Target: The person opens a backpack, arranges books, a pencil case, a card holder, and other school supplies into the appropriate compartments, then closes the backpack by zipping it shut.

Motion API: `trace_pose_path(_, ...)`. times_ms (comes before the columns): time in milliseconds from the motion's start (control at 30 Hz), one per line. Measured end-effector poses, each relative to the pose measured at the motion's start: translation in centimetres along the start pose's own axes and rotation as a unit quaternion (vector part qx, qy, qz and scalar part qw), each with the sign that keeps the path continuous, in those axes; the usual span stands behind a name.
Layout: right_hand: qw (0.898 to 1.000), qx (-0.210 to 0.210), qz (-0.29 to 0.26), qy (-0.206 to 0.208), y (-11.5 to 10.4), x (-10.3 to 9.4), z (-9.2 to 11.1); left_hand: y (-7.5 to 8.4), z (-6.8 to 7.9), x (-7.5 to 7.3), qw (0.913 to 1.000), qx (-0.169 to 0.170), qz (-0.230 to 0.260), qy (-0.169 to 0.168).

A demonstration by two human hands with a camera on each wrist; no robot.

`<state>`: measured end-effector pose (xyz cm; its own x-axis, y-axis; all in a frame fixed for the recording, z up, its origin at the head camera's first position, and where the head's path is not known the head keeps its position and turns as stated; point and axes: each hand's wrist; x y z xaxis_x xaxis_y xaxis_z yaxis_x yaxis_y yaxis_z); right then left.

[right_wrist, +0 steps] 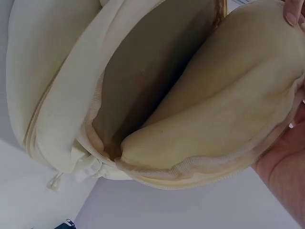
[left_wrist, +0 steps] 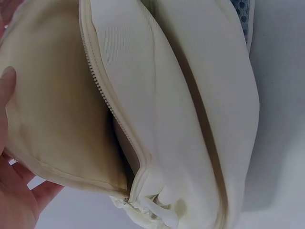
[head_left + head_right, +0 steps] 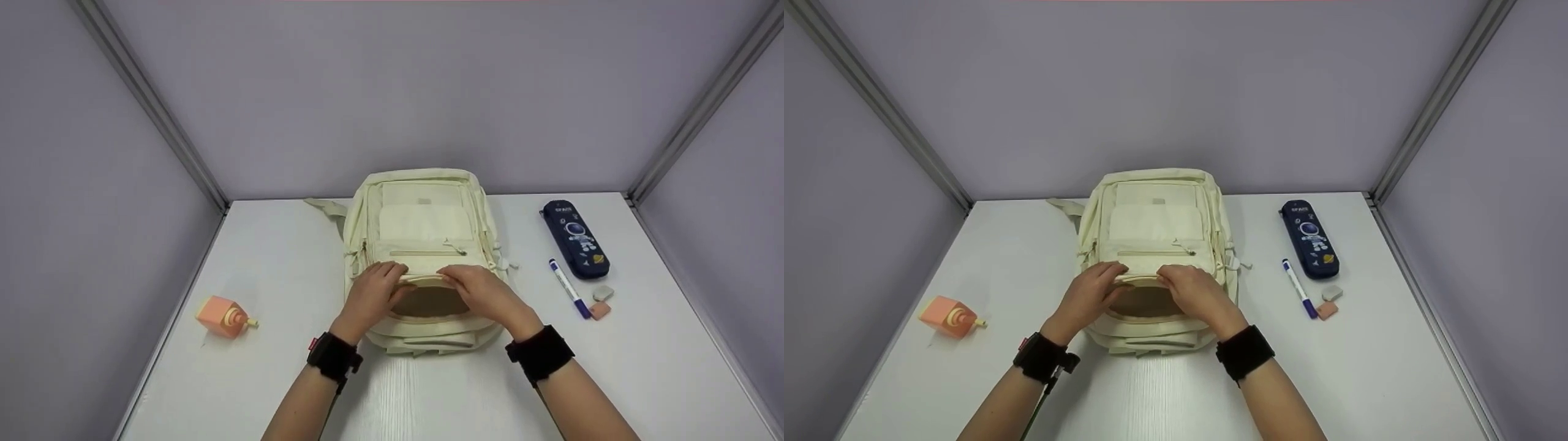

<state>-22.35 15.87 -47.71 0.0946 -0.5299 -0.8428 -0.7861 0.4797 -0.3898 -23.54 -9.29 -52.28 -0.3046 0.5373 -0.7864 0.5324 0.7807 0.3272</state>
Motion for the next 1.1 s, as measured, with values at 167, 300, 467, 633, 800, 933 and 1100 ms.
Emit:
trace_pose_path(167,1.0,-0.003,0.006,0.0,0.1,-0.2,-0.1,-0.2,0.1,0.0,0.9996,0.012,0.014,0.023)
trace_pose_path(300,1.0,-0.006,0.01,0.004,0.1,-0.3,-0.2,-0.2,0.0,-0.1,0.9991,0.017,0.007,0.038)
trace_pose_path(467,1.0,-0.001,-0.004,0.003,0.3,-0.2,0.0,-0.3,-0.1,0.0,0.9991,0.016,0.014,0.038)
trace_pose_path(633,1.0,-0.005,-0.028,-0.001,0.8,-0.4,0.5,-0.4,-0.3,-0.1,0.9986,0.015,0.035,0.037)
trace_pose_path(800,0.998,-0.015,-0.054,0.016,1.4,-1.0,1.3,-0.3,-0.7,-0.9,0.9992,0.001,0.04,0.008)
trace_pose_path(933,0.998,-0.011,-0.063,0.023,1.8,-1.4,1.9,0.0,-1.0,-1.7,0.9988,-0.021,0.036,-0.027)
trace_pose_path(1100,0.996,-0.012,-0.073,0.051,2.2,-2.1,2.6,0.5,-1.6,-3.0,0.9973,-0.042,0.045,-0.042)
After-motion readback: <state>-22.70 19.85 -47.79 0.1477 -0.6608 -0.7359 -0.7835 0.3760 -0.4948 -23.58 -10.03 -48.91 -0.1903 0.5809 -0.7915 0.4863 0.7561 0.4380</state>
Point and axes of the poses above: each hand's wrist, its own z-axis away from the middle knuckle, its own x-axis out of the palm, y = z × x, and after that the axes turned 14 degrees about -x, right-handed
